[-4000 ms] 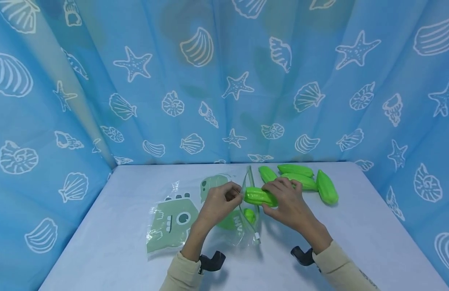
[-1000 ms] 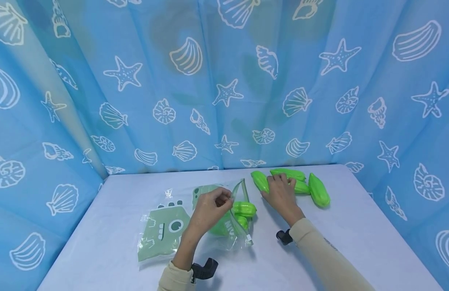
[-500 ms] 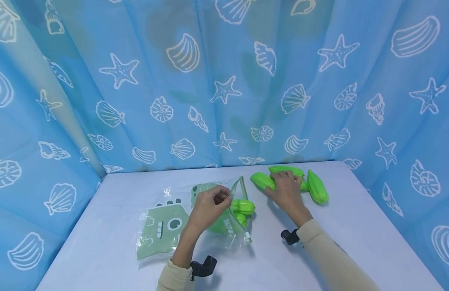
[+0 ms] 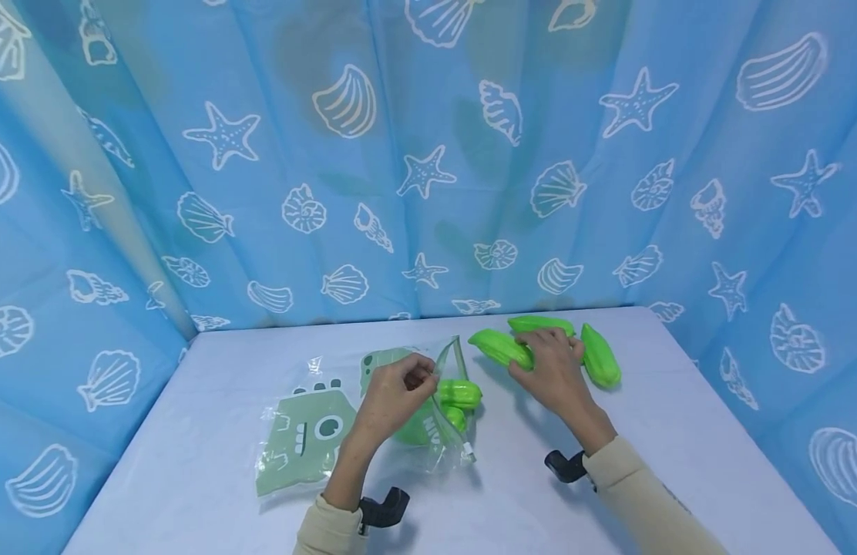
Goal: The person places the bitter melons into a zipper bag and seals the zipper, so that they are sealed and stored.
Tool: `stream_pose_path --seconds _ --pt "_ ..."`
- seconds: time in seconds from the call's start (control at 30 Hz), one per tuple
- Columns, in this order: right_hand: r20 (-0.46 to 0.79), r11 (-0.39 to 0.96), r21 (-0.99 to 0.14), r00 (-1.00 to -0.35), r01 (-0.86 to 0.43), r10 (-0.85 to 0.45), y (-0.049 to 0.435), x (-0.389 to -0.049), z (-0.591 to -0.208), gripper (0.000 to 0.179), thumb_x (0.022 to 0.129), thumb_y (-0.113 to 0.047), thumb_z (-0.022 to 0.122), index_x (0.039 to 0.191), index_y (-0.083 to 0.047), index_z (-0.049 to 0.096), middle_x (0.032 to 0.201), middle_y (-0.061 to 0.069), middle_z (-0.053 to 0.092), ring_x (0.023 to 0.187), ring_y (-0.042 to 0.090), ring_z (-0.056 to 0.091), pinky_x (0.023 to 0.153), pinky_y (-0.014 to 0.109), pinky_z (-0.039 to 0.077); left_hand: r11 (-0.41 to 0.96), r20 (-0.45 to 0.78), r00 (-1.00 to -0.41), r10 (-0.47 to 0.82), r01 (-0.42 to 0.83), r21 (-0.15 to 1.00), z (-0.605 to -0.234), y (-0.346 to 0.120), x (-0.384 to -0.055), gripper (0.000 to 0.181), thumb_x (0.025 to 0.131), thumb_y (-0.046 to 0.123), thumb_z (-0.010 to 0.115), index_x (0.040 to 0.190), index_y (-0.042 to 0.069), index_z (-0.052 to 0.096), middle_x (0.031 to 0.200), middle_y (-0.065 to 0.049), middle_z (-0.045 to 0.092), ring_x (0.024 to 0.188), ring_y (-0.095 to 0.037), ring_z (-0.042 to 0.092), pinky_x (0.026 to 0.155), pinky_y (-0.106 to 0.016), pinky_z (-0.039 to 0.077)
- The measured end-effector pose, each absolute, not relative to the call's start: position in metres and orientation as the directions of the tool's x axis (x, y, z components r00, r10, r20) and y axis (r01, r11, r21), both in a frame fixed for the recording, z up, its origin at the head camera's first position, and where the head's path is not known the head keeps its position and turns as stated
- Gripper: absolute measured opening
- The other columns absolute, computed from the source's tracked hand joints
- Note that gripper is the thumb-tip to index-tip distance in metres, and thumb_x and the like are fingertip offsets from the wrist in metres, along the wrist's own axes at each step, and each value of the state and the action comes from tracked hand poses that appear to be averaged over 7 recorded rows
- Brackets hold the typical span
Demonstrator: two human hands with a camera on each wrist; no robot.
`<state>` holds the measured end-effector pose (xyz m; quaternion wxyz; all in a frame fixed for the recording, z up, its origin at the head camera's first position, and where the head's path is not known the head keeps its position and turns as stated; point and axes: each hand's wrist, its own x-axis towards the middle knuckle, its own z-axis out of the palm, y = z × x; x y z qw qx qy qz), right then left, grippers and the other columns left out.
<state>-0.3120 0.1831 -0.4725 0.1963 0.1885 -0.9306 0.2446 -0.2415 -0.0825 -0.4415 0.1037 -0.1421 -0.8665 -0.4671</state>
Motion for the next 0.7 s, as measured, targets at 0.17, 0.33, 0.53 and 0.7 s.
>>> stream_pose_path --seconds 0.17,0.33,0.53,0.7 --pt "0.475 0.780 -0.394 -0.834 -0.487 -0.281 0.183 -0.305 -0.470 0.035 0.082 -0.017 0.076 0.113 -0.004 0.070 0.118 0.018 0.066 0.113 0.038 0.048 0.085 0.058 0.025 0.522 0.331 -0.931 0.157 0.363 0.772 -0.442 -0.083 -0.242 0.012 0.092 0.010 0.063 0.100 0.008 0.071 0.079 0.005 0.066 0.069 -0.007 0.059 0.065 -0.023 0.050" --pt "0.462 0.764 -0.396 -0.829 -0.510 -0.314 0.184 -0.297 -0.471 0.034 0.080 -0.015 0.078 0.113 -0.005 0.071 0.116 0.016 0.067 0.113 0.038 0.048 0.086 0.059 0.025 0.515 0.339 -0.928 0.157 0.370 0.774 -0.443 -0.084 -0.241 0.012 0.092 0.009 0.063 0.100 0.007 0.071 0.078 0.004 0.066 0.069 -0.007 0.059 0.064 -0.023 0.050" --pt "0.469 0.752 -0.385 -0.816 -0.534 -0.339 0.182 -0.292 -0.475 0.034 0.081 -0.015 0.078 0.113 -0.007 0.071 0.116 0.014 0.067 0.114 0.038 0.049 0.086 0.058 0.026 0.507 0.340 -0.927 0.155 0.370 0.778 -0.442 -0.083 -0.241 0.011 0.092 0.009 0.063 0.099 0.008 0.071 0.078 0.004 0.066 0.069 -0.007 0.059 0.065 -0.023 0.051" --pt "0.497 0.740 -0.394 -0.804 -0.545 -0.327 0.182 -0.290 -0.469 0.035 0.081 -0.017 0.078 0.114 -0.008 0.070 0.117 0.013 0.066 0.116 0.037 0.049 0.084 0.055 0.027 0.509 0.342 -0.928 0.149 0.369 0.778 -0.442 -0.084 -0.241 0.011 0.092 0.009 0.064 0.099 0.008 0.072 0.077 0.005 0.066 0.070 -0.007 0.059 0.066 -0.023 0.051"
